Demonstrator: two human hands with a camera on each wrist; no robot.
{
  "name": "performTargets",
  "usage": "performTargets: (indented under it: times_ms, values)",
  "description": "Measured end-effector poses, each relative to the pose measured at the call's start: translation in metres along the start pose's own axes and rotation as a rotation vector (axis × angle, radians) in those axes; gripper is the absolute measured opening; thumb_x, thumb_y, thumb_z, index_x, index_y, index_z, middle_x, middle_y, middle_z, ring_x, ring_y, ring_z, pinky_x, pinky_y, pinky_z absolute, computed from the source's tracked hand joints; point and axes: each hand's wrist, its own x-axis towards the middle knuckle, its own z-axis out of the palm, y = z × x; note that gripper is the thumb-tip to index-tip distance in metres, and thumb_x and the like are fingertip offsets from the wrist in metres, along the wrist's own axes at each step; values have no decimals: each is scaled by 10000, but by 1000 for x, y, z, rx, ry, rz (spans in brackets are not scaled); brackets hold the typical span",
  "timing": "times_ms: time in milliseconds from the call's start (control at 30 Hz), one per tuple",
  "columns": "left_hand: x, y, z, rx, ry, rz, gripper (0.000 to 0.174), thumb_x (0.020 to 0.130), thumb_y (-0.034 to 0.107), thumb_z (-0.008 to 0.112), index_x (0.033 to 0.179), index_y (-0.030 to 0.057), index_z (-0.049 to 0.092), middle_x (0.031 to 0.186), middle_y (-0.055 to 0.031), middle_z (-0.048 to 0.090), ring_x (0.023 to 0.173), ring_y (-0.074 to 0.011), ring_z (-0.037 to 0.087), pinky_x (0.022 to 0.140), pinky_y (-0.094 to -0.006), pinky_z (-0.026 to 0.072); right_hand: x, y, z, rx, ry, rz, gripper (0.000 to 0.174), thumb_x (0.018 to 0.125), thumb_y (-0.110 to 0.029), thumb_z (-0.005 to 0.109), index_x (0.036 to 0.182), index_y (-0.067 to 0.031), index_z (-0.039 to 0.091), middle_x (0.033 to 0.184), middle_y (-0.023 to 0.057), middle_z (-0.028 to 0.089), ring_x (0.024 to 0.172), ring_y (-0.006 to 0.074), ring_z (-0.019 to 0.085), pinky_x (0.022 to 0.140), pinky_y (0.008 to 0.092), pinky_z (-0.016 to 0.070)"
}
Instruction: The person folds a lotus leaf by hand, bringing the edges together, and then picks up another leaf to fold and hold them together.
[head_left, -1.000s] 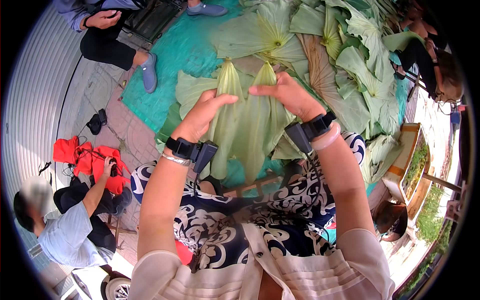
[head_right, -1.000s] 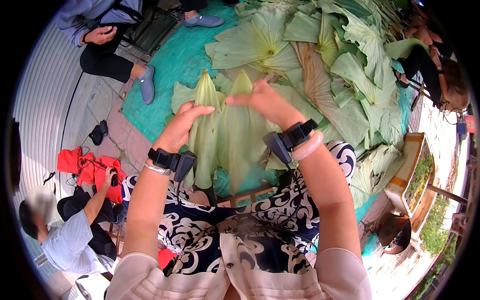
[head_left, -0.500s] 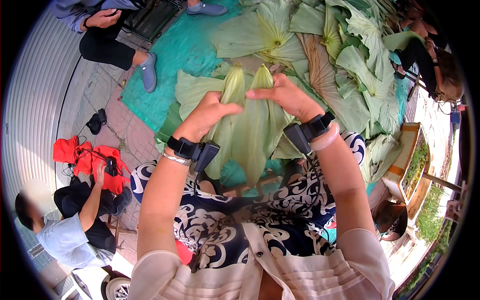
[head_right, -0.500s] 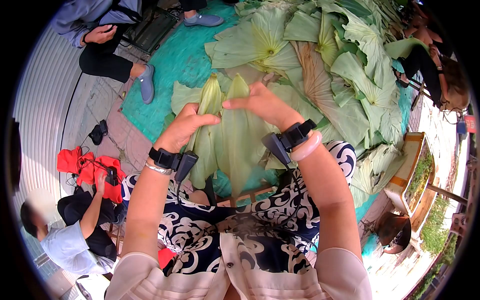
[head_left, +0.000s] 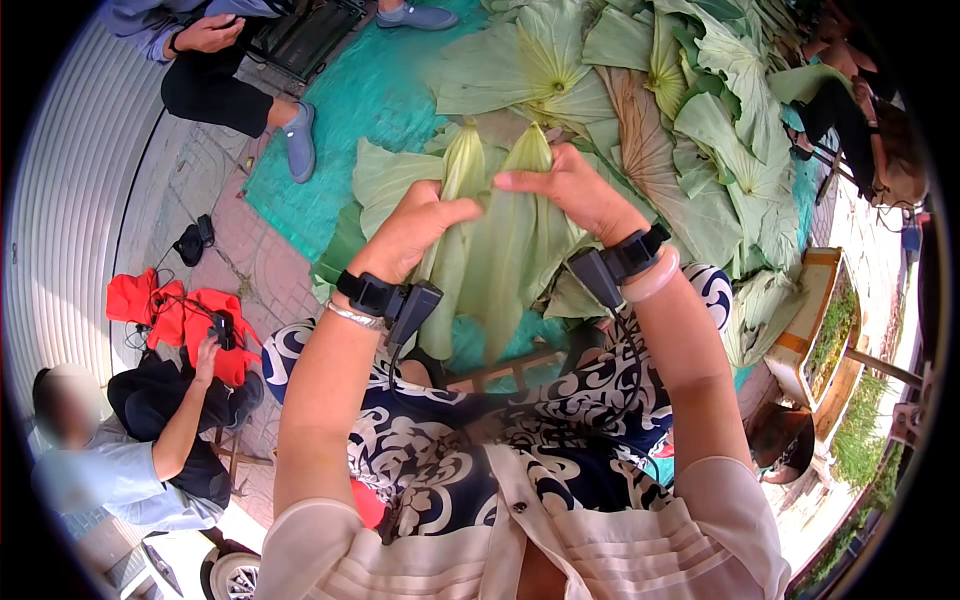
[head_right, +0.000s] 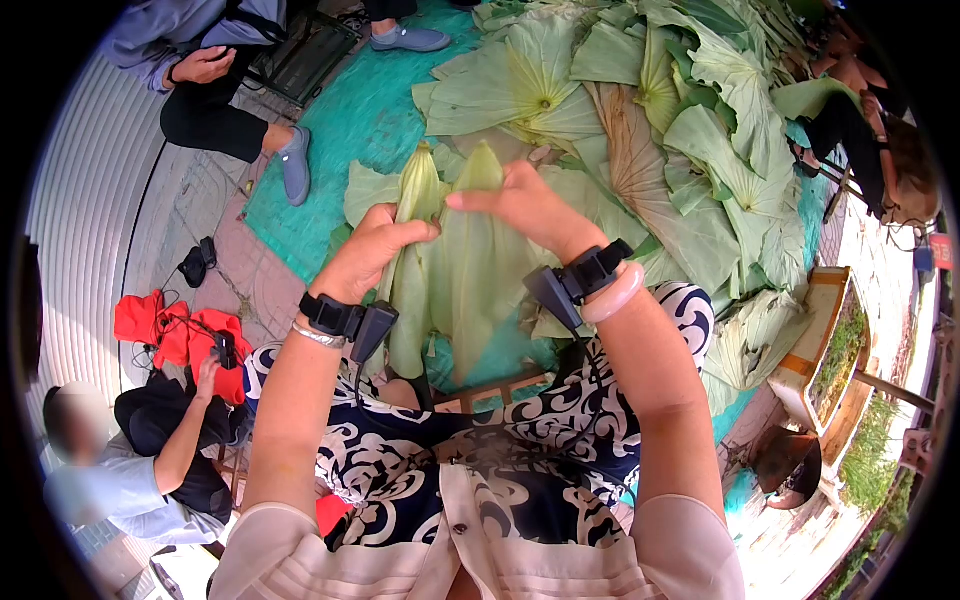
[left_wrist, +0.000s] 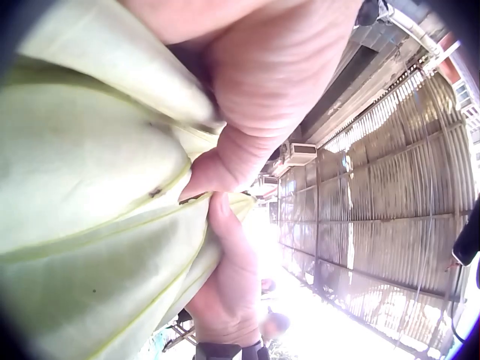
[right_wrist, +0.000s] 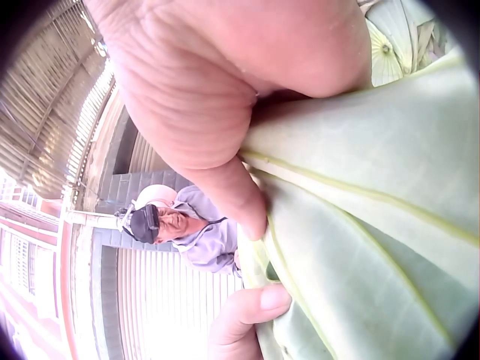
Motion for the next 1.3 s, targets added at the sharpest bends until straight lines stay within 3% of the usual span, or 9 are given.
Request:
performTargets:
  times_ms: [533,633,833,933,1033,1133,1233,1300]
  values:
    - [-1,3,-1,88,-22,-19,337,834,102,697,1135,-43,657,1025,-77,697,882,-149,666,797,-290,530,-2,-3,1,42,-23,0,331,816,-316,822,920,-15,735,854,41,710,781,124,624,742,291,480]
    - [0,2,-1,85,-17,-33,327,840,110,689,1130,-36,659,1023,-70,694,887,-146,658,804,-292,525,-2,-7,0,42,-41,35,323,872,-150,792,1134,7,687,1007,46,729,858,117,678,792,287,552]
    - [0,1,0,19,-14,25,319,848,135,683,1121,-28,659,1025,-65,693,901,-147,650,820,-299,518,-3,-10,-1,4,-12,45,336,868,-152,795,1139,7,675,1002,55,729,844,120,682,781,285,555]
    - [0,2,-1,26,0,-20,326,842,120,696,1130,-29,658,1031,-68,694,909,-149,654,824,-297,518,-4,-8,2,51,14,-22,330,829,-311,818,934,-12,728,870,36,713,796,119,631,748,288,487]
    - [4,-2,-5,91,-42,-28,333,836,99,709,1138,-31,657,1039,-72,695,912,-151,660,824,-293,521,-4,-8,0,28,0,-6,328,831,-299,817,949,-7,726,882,42,717,801,121,635,756,287,491]
    - [5,-4,-5,122,-45,14,340,831,82,716,1143,-38,655,1041,-77,696,909,-151,665,819,-291,526,-5,-11,0,47,-21,8,323,868,-163,796,1116,6,677,967,48,729,810,117,682,753,280,556]
    - [2,1,-2,129,-39,-2,335,835,84,711,1140,-43,654,1039,-78,696,900,-150,665,815,-292,528,-5,-12,1,49,-11,9,322,867,-167,798,1112,6,679,967,46,729,810,116,682,752,278,555]
    - [2,0,-2,132,-36,-3,330,835,84,704,1135,-46,653,1036,-76,694,898,-149,663,816,-293,526,-7,-14,2,42,-5,6,304,847,-245,807,1009,-6,711,919,45,725,804,123,658,756,288,518]
